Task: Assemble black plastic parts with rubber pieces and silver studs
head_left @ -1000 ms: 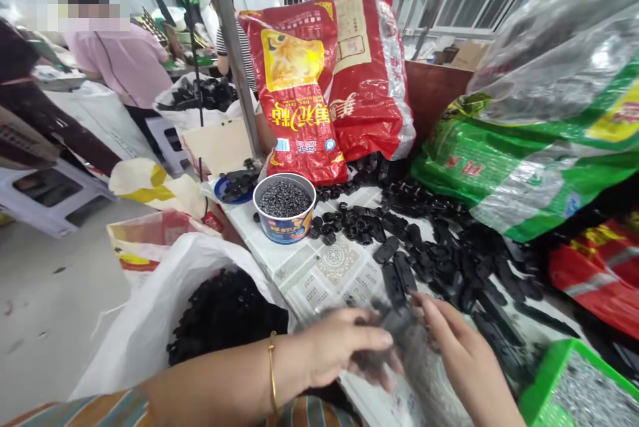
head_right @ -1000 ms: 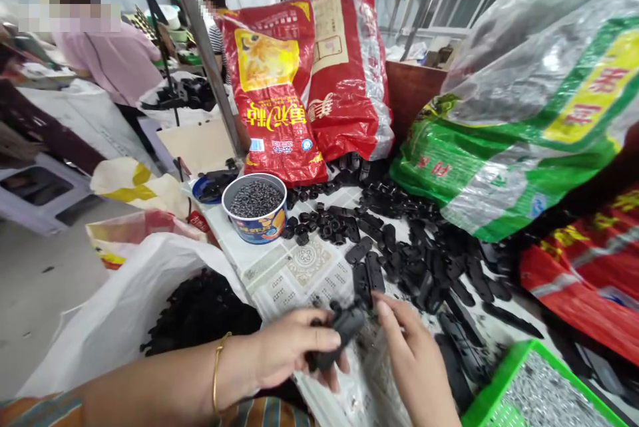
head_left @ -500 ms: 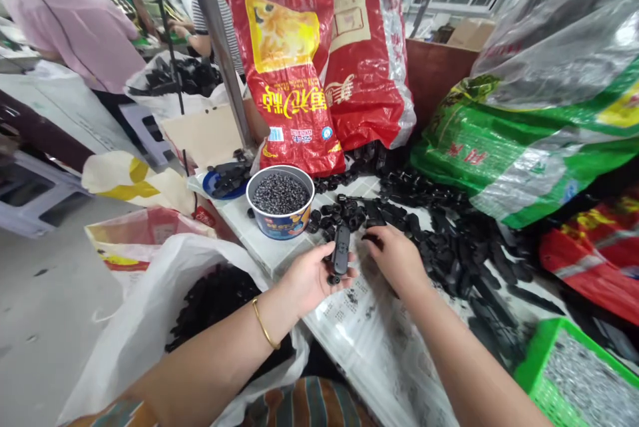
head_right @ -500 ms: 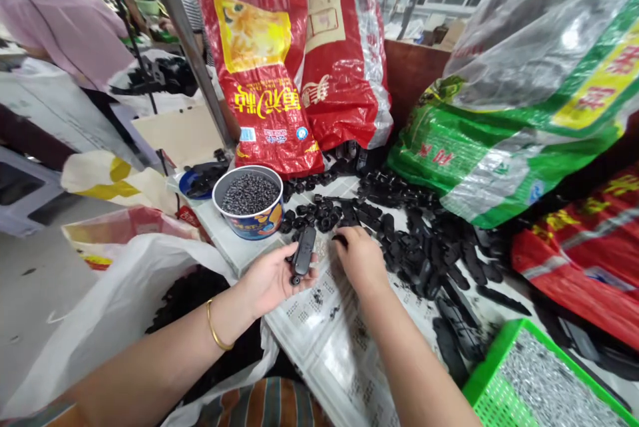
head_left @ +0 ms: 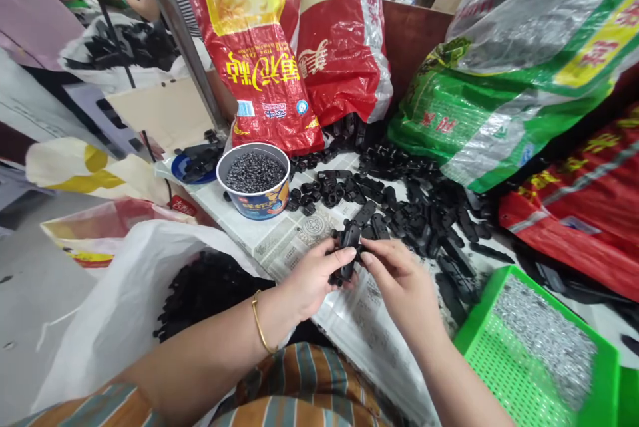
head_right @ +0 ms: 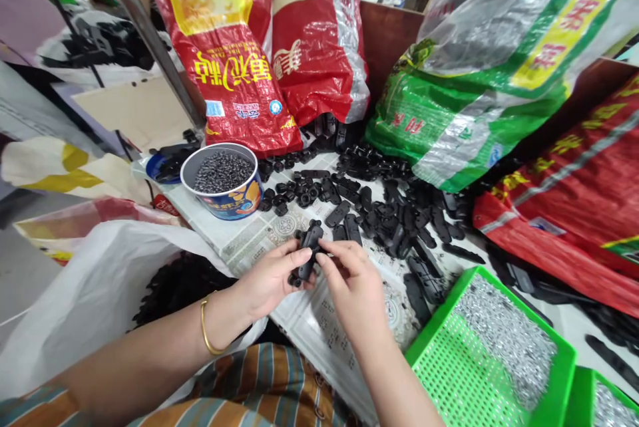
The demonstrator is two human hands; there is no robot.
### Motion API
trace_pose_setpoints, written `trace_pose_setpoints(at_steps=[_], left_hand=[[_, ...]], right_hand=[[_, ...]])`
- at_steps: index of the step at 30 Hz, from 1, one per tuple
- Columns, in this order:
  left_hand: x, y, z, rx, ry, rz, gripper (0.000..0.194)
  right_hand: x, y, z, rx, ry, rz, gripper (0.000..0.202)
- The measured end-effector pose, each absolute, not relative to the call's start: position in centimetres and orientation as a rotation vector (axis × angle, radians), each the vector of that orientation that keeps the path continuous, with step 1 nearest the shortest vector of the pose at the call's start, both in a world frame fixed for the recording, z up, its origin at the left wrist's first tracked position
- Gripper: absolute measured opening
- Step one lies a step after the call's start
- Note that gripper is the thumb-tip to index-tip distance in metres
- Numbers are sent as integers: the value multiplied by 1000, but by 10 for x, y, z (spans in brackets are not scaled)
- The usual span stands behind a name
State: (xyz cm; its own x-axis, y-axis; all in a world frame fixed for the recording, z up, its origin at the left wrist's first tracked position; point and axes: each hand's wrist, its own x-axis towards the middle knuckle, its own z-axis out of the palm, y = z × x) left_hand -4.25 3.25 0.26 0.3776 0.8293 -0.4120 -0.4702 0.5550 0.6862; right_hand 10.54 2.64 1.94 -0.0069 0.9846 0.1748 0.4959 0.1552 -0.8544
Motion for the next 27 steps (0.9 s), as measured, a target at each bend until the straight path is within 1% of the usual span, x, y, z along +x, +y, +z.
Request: trace_pose_setpoints(at_steps=[3, 5, 8, 13, 19, 22, 27], left_hand=[[-39, 29, 5, 544, 826, 862, 28], [-36, 26, 9, 569, 837, 855, 25], [-30, 21, 13, 598, 859, 855, 22], [-25, 16, 11, 624, 880, 833, 24], [-28, 21, 10, 520, 871, 769, 20], [-28, 21, 11, 566, 888, 751, 19], [-25, 17, 5, 599, 893, 800, 19]], right_hand=[[116, 15, 21, -1408, -1904, 490, 28], [122, 10, 20, -1436, -1948, 355, 26], [126, 6, 18, -1487, -1932, 276, 24], [123, 0, 18, -1562, -1982, 93, 24], [134, 2, 25, -1444, -2226, 105, 34], [143, 6, 23, -1345, -2323, 53, 32], [142, 5, 10, -1376, -2221, -51, 33]])
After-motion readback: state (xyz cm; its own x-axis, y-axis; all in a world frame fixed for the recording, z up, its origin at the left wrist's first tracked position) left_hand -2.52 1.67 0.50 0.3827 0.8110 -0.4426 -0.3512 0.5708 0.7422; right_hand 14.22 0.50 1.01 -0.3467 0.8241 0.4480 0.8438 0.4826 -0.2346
